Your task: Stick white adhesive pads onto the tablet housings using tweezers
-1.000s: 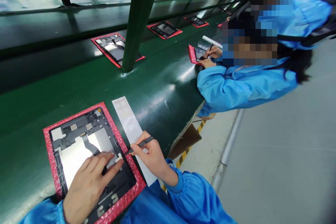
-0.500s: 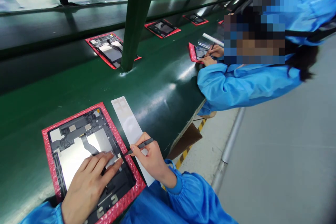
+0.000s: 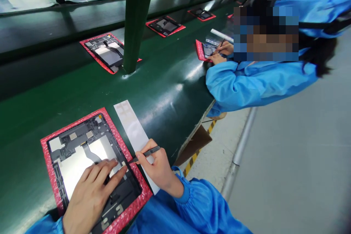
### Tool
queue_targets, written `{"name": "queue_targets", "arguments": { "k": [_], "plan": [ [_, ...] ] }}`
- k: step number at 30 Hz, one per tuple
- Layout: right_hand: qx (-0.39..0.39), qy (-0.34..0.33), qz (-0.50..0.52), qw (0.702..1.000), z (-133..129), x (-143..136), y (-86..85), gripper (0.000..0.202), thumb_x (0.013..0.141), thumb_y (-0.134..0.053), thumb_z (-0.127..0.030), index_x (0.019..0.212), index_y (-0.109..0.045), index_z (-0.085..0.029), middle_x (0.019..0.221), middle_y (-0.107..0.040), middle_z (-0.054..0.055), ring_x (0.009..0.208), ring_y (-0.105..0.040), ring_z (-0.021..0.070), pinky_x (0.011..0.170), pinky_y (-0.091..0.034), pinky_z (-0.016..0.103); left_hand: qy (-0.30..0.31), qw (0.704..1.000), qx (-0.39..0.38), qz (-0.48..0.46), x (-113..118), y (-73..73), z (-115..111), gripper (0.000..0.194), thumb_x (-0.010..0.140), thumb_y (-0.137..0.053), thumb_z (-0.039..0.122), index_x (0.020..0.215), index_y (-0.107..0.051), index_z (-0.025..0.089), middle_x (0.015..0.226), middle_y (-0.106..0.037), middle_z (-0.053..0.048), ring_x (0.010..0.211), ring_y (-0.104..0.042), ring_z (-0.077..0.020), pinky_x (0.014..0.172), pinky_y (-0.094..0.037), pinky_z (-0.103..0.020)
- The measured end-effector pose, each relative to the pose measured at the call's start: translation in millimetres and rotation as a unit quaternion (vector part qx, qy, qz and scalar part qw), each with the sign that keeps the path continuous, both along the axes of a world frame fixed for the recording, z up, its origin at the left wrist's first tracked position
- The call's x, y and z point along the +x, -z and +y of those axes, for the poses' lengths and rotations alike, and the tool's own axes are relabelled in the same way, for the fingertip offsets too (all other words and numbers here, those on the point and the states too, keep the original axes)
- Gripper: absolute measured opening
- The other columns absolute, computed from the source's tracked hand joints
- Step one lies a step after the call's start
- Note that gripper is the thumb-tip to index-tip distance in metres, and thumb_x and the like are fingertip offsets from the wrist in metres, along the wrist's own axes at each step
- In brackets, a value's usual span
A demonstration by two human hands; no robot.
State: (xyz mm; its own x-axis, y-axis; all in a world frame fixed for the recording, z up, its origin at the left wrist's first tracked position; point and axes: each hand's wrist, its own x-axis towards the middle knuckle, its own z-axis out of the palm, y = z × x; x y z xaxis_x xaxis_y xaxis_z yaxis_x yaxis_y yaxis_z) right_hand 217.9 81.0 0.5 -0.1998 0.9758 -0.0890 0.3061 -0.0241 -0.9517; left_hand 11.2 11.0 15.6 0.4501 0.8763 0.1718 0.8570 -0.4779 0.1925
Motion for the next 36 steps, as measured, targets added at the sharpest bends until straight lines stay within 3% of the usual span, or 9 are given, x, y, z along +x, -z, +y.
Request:
{"name": "queue_targets", "arguments": {
  "k": [4,8,13,15,17,19,21,25,36],
  "plan": [
    [-0.041,0.046,0.075,0.995,0.5,1.2,1.6,0.025,0.087,-0.060,-0.043,0.076,-0.051,-0.023,0.070,-0.054,-0.003,0.054,-0.064,0.0143,0.048,-0.050,0.024,-0.009,0.999,0.015,0.044,-1.6,0.1,-0.3,0.048,0.093,-0.033,0.012,0.132,-0.054,0.028,0.121,-0.061,-0.008,0.105,-0.055,-0.0242,0.086,-0.038,-0.038],
    [-0.047,0.025,0.103,0.993,3.3,0.7,3.7,0.027,0.090,-0.056,-0.048,0.087,-0.058,-0.021,0.069,-0.060,-0.001,0.053,-0.064,0.0139,0.048,-0.050,0.023,-0.002,0.999,0.015,0.037,-2.1,2.3,-1.9,0.048,0.095,-0.029,0.012,0.133,-0.053,0.028,0.120,-0.061,-0.009,0.107,-0.055,-0.0235,0.085,-0.039,-0.038],
    [0.002,-0.001,0.124,0.992,3.0,2.3,5.2,0.034,0.097,-0.047,-0.045,0.102,-0.067,-0.018,0.065,-0.066,0.001,0.050,-0.062,0.0128,0.049,-0.052,0.024,0.027,0.999,-0.014,-0.017,-3.2,5.5,-3.6,0.045,0.099,-0.026,0.019,0.129,-0.056,0.033,0.119,-0.061,-0.005,0.109,-0.054,-0.0198,0.086,-0.039,-0.034],
    [0.046,-0.040,0.119,0.991,0.4,4.7,0.0,0.030,0.098,-0.045,-0.039,0.113,-0.064,-0.020,0.073,-0.071,0.002,0.057,-0.067,0.0144,0.057,-0.056,0.026,0.022,1.000,-0.018,-0.010,-4.8,7.8,-3.7,0.042,0.098,-0.030,0.018,0.130,-0.054,0.030,0.121,-0.061,-0.005,0.108,-0.055,-0.0200,0.086,-0.039,-0.034],
    [0.084,-0.114,0.077,0.987,-2.1,5.8,-9.3,0.027,0.098,-0.046,-0.029,0.121,-0.060,-0.023,0.094,-0.075,0.005,0.080,-0.071,0.0180,0.075,-0.058,0.032,0.003,1.000,-0.001,-0.011,-6.3,10.8,-3.4,0.035,0.097,-0.038,0.021,0.127,-0.056,0.024,0.120,-0.062,-0.006,0.106,-0.056,-0.0210,0.086,-0.039,-0.035],
    [0.088,-0.178,0.012,0.980,-3.4,3.0,-19.8,0.034,0.095,-0.048,-0.018,0.127,-0.056,-0.025,0.117,-0.069,0.006,0.105,-0.065,0.0206,0.093,-0.052,0.036,-0.013,1.000,0.018,-0.020,-6.9,13.5,-2.9,0.030,0.096,-0.045,0.025,0.122,-0.058,0.018,0.117,-0.064,-0.008,0.105,-0.057,-0.0220,0.086,-0.039,-0.036],
    [0.068,-0.204,-0.038,0.976,-3.5,-4.1,-27.7,0.049,0.088,-0.052,-0.009,0.134,-0.049,-0.025,0.128,-0.061,0.007,0.116,-0.058,0.0213,0.100,-0.047,0.039,-0.015,0.999,0.022,-0.027,-6.7,15.0,-2.5,0.028,0.095,-0.047,0.025,0.119,-0.059,0.015,0.116,-0.064,-0.008,0.104,-0.057,-0.0227,0.086,-0.039,-0.037],
    [0.049,-0.212,-0.095,0.971,-2.8,-22.7,-30.6,0.071,0.074,-0.057,-0.001,0.139,-0.041,-0.023,0.126,-0.058,0.008,0.116,-0.053,0.0225,0.102,-0.044,0.040,-0.007,0.999,0.026,-0.034,-6.1,14.5,-2.4,0.028,0.095,-0.046,0.022,0.119,-0.058,0.013,0.115,-0.064,-0.009,0.104,-0.056,-0.0232,0.086,-0.039,-0.038],
    [0.064,-0.212,-0.169,0.961,-8.7,-42.0,-26.3,0.083,0.061,-0.050,0.002,0.139,-0.037,-0.022,0.139,-0.048,0.005,0.114,-0.045,0.0249,0.100,-0.042,0.043,0.004,0.999,0.027,-0.034,-6.7,15.4,-2.8,0.030,0.097,-0.041,0.019,0.121,-0.056,0.010,0.114,-0.064,-0.010,0.103,-0.054,-0.0231,0.087,-0.038,-0.038]
  ]
}}
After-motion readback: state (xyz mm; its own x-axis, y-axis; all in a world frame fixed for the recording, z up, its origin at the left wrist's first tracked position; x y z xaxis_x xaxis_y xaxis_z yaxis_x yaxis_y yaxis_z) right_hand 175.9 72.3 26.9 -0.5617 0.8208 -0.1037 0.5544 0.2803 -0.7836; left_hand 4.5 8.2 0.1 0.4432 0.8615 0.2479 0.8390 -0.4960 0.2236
